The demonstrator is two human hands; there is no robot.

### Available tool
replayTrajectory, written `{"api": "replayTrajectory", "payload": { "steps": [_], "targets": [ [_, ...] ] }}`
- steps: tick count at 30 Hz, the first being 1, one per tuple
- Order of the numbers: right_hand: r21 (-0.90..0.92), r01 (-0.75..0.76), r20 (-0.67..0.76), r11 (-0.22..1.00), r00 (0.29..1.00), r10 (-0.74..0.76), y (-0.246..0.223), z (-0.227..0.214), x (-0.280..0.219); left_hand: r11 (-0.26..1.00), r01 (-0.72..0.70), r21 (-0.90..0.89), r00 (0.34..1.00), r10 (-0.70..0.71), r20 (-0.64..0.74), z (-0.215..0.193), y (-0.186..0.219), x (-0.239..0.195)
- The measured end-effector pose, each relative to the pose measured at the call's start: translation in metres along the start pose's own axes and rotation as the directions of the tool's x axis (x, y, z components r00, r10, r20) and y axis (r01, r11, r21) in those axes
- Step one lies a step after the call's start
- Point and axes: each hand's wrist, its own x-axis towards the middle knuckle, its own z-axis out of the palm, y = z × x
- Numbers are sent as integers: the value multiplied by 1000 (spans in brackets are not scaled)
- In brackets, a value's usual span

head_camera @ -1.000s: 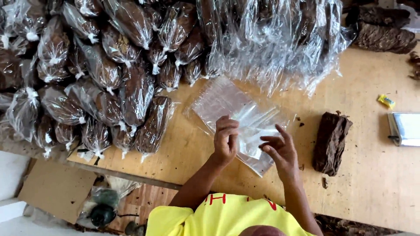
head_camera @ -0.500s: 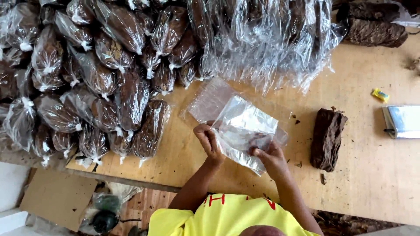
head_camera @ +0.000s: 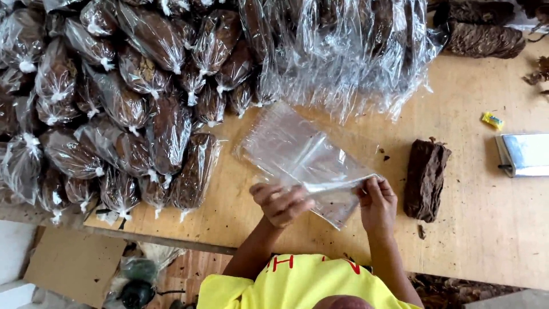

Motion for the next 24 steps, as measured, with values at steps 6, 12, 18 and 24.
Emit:
{"api": "replayTrajectory", "payload": {
  "steps": [6, 12, 18, 24],
  "targets": [
    [-127, 7, -41, 992, 999, -12, -14, -14, 5, 979, 180, 99, 899, -204, 387, 15, 5, 19],
    [-268, 16, -2, 963, 1000, -17, -23, 0, -6, 849, 243, 469, 534, -521, 666, 17, 13, 10],
    [-375, 20, 96, 927, 995, 17, -9, 21, -16, 831, 531, -167, 577, -210, 789, 29, 44, -3],
    [-440, -27, 17, 898, 999, 38, -3, 12, -16, 786, 614, -75, 319, -160, 934, 28, 59, -3]
  ]
}}
